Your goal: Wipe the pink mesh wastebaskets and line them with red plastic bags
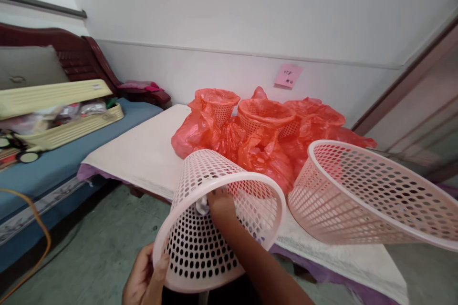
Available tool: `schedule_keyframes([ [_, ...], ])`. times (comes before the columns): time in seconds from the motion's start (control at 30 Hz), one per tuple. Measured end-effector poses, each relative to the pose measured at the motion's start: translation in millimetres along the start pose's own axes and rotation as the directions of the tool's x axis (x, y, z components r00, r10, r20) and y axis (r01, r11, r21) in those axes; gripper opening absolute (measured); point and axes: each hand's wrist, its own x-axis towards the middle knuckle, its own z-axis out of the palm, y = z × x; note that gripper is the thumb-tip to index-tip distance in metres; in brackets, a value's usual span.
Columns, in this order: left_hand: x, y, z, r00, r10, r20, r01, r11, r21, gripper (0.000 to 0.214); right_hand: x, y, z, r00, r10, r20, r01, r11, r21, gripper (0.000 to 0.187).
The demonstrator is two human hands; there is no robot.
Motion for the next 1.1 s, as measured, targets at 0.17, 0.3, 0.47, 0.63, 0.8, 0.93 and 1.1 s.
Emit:
schedule_keyframes([
  [0.17, 16.2, 7.1, 0.9, 0.987, 0.154, -0.038, -0.148, 0.981, 0.123, 0.038, -28.6, -22.3, -10.0, 0.984, -0.137, 0.115, 0.124, 0.985, 0.117, 0.036],
  [0.3, 38.3, 10.5, -10.5, 0.985, 0.171, -0.002, -0.168, 0.966, 0.195, 0.044, -74.1, -42.2, -28.5, 0.940, -0.338, 0.053, 0.304, 0.897, 0.321, 0.039],
  [0.47, 56.1, 19.2, -19.4, 0.981, 0.193, -0.015, -0.184, 0.952, 0.245, 0.045, -112.2, -49.4, -34.1, 0.824, -0.517, -0.232, 0.553, 0.824, 0.124, 0.028],
  [0.63, 58.4, 33.4, -9.3, 0.980, 0.193, 0.056, -0.200, 0.961, 0.190, 0.042, -117.1, -36.6, -13.8, 0.824, -0.450, -0.344, 0.451, 0.889, -0.081, 0.016],
  [0.8, 54.2, 35.8, 2.6, 0.987, 0.143, 0.070, -0.149, 0.986, 0.079, 0.048, -111.4, -40.2, -6.4, 0.810, -0.453, -0.372, 0.487, 0.874, -0.004, 0.024],
  [0.93, 42.2, 16.9, 5.3, 0.997, 0.057, 0.057, -0.061, 0.996, 0.067, 0.053, -100.8, -56.9, -22.9, 0.838, -0.403, -0.368, 0.487, 0.857, 0.170, 0.026],
  [1.1, 40.7, -4.7, -3.5, 0.996, 0.077, 0.049, -0.083, 0.988, 0.130, 0.050, -91.4, -48.6, -34.5, 0.856, -0.468, -0.220, 0.511, 0.832, 0.217, 0.028],
])
